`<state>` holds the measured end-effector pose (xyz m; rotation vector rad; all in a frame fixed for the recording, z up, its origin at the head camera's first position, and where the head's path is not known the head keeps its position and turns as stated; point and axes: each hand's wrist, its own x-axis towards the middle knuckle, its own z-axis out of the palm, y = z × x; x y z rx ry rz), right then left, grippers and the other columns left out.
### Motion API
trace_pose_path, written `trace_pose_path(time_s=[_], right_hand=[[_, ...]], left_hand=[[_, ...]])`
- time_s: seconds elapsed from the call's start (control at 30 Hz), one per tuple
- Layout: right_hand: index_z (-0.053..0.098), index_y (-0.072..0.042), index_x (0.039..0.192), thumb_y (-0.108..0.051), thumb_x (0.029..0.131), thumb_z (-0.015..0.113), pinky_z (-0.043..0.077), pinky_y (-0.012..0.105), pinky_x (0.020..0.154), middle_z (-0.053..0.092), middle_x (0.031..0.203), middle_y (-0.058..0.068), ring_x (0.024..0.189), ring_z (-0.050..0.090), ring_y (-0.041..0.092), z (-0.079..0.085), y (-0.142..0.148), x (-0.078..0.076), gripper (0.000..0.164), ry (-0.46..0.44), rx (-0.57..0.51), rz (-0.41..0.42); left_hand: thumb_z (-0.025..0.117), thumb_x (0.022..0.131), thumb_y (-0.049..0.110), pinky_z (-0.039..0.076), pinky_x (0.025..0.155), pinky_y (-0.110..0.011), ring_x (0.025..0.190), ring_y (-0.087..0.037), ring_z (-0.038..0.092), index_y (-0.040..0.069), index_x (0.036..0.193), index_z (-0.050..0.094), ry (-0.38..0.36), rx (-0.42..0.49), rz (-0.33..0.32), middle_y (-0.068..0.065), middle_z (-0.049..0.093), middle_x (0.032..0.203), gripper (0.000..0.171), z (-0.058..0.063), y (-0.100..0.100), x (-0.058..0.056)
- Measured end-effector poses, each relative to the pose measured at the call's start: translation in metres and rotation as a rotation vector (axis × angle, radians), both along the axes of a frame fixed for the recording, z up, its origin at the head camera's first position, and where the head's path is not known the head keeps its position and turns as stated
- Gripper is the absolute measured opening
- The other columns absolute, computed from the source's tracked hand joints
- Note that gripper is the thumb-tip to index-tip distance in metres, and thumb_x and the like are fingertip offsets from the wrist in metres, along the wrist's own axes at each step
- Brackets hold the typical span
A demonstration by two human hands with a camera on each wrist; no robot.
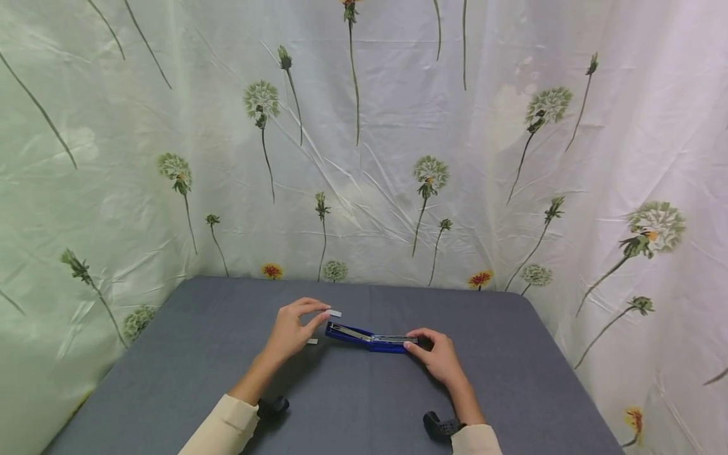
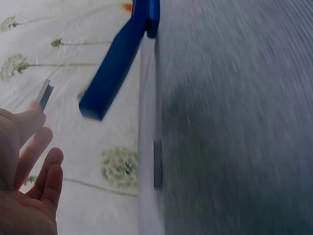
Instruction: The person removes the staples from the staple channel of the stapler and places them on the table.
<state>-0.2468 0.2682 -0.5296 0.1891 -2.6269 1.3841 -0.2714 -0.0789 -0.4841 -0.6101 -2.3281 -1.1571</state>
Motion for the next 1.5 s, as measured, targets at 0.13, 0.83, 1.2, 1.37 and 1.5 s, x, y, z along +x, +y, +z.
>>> trace_pose_path(time_s=[0.13, 0.83, 1.2, 1.37, 1.5], right_hand=[[0.079, -0.019, 0.106, -0.028, 0.089, 0.082, 0.048, 0.027, 0.089, 0.076, 0.104, -0.001, 0.094, 0.062, 0.007, 0.0, 0.001, 0.0, 0.019, 0.013, 0.022, 0.006], [0.078, -0.018, 0.105, -0.028, 0.09, 0.082, 0.049, 0.034, 0.092, 0.077, 0.106, 0.001, 0.1, 0.064, 0.017, 0.004, 0.001, 0.001, 0.019, 0.005, -0.006, 0.026], [0.078, -0.02, 0.106, -0.03, 0.09, 0.082, 0.048, 0.029, 0.092, 0.076, 0.107, 0.0, 0.099, 0.063, 0.01, 0.001, 0.001, -0.001, 0.019, -0.01, 0.028, 0.012], [0.079, -0.019, 0.106, -0.03, 0.09, 0.082, 0.049, 0.03, 0.092, 0.076, 0.107, 0.001, 0.1, 0.063, 0.012, 0.0, 0.001, 0.0, 0.019, -0.001, 0.031, 0.01], [0.078, -0.021, 0.105, -0.029, 0.089, 0.082, 0.049, 0.029, 0.091, 0.076, 0.106, -0.001, 0.098, 0.063, 0.01, 0.0, 0.002, -0.001, 0.018, -0.009, 0.033, 0.004]], left_hand=[[0.078, 0.093, 0.024, 0.059, 0.087, -0.048, 0.101, -0.021, 0.072, 0.016, 0.107, 0.083, -0.036, 0.008, 0.009, 0.003, 0.076, 0.105, 0.016, -0.002, -0.015, 0.001], [0.083, 0.089, 0.026, 0.058, 0.093, -0.049, 0.107, -0.024, 0.072, 0.02, 0.106, 0.083, -0.174, -0.091, 0.077, 0.002, 0.076, 0.109, 0.019, -0.015, -0.071, 0.001], [0.083, 0.088, 0.027, 0.058, 0.094, -0.049, 0.105, -0.024, 0.072, 0.02, 0.107, 0.084, -0.178, -0.098, 0.072, 0.002, 0.076, 0.108, 0.02, -0.029, -0.088, 0.0], [0.084, 0.086, 0.028, 0.056, 0.094, -0.05, 0.105, -0.024, 0.072, 0.023, 0.105, 0.084, -0.17, -0.102, 0.072, 0.004, 0.077, 0.106, 0.019, -0.033, -0.094, -0.001], [0.084, 0.086, 0.029, 0.055, 0.095, -0.05, 0.106, -0.024, 0.072, 0.025, 0.104, 0.084, -0.18, -0.107, 0.068, 0.006, 0.077, 0.105, 0.019, -0.036, -0.096, -0.002]])
